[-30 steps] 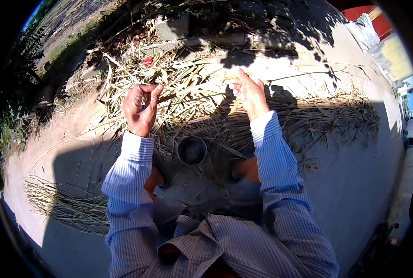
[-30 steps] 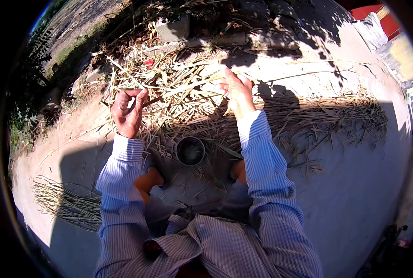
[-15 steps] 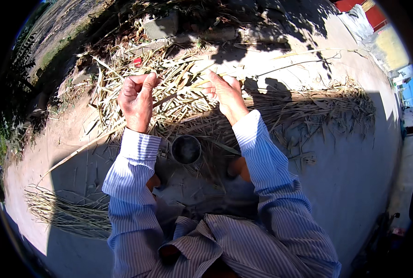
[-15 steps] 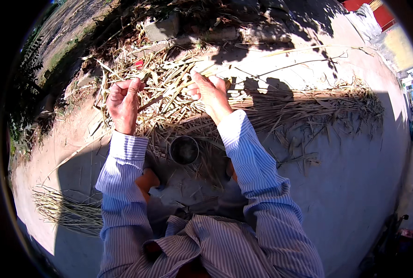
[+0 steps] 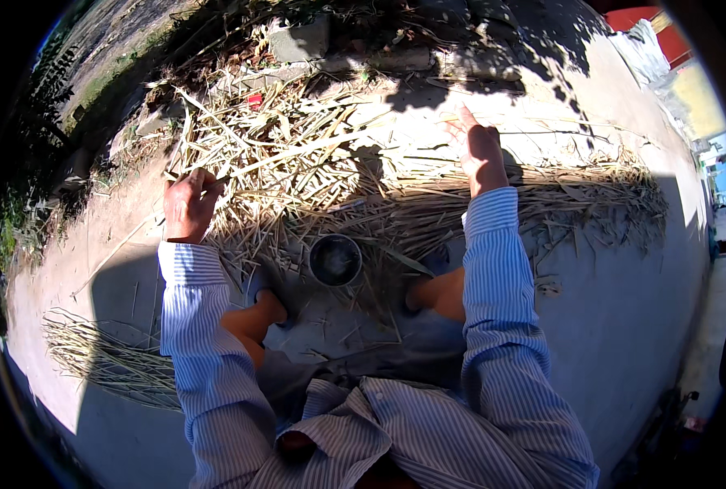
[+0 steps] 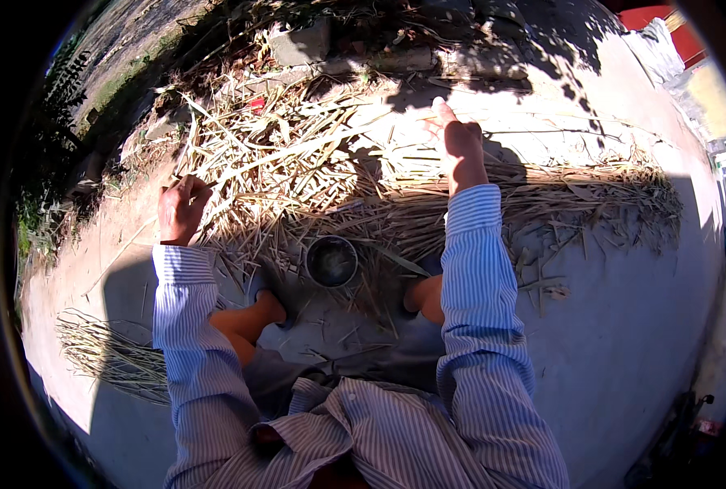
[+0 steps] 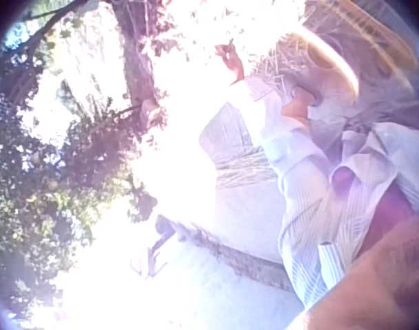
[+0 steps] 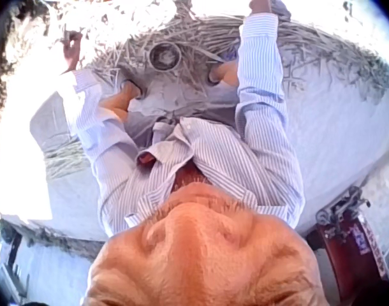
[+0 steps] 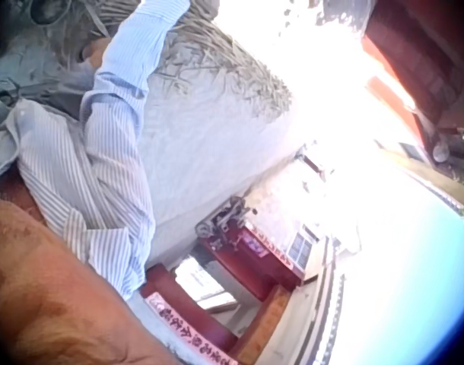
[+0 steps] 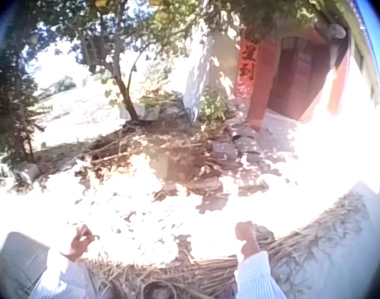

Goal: The person sits on the ground and repeatedly picks up long dried stalks, stripping off outer layers by hand. The separated pieces are dropped onto the ground, accumulating in a pile.

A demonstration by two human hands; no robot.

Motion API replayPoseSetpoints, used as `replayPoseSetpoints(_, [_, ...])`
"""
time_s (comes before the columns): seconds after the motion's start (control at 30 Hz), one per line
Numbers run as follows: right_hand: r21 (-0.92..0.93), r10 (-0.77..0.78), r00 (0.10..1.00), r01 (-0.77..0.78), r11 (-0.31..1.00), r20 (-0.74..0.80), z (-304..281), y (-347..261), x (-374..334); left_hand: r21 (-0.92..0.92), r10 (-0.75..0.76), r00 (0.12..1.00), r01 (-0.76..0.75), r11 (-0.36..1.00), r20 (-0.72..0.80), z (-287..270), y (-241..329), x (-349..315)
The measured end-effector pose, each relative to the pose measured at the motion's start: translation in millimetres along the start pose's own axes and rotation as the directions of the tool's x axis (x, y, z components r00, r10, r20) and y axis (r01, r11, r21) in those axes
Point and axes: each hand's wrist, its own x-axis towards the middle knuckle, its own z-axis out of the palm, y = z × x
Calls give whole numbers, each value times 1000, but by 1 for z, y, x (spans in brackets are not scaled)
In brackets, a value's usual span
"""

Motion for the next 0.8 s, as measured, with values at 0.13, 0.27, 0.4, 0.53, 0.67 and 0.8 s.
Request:
replayPoseSetpoints(0.13, [88,-22,997,15,996,79,30,19,-14,-4,290,951,-292,956,-111,18,83,15])
replayPoseSetpoints(0.27, [88,-39,985,25,996,167,47,25,-30,-214,208,962,-243,946,-175,36,94,18])
replayPoseSetpoints(0.4, [28,-60,981,55,998,187,46,28,-25,-798,-227,965,31,601,-133,40,81,24])
replayPoseSetpoints(0.53, [75,-111,967,96,993,230,44,35,-18,-849,-324,934,44,527,-153,23,48,37])
replayPoseSetpoints(0.67, [70,-132,965,119,990,225,43,41,-18,345,65,930,69,936,-361,13,44,42])
replayPoseSetpoints(0.8, [113,-102,959,74,991,266,67,48,-30,247,390,893,-335,909,-225,28,107,43])
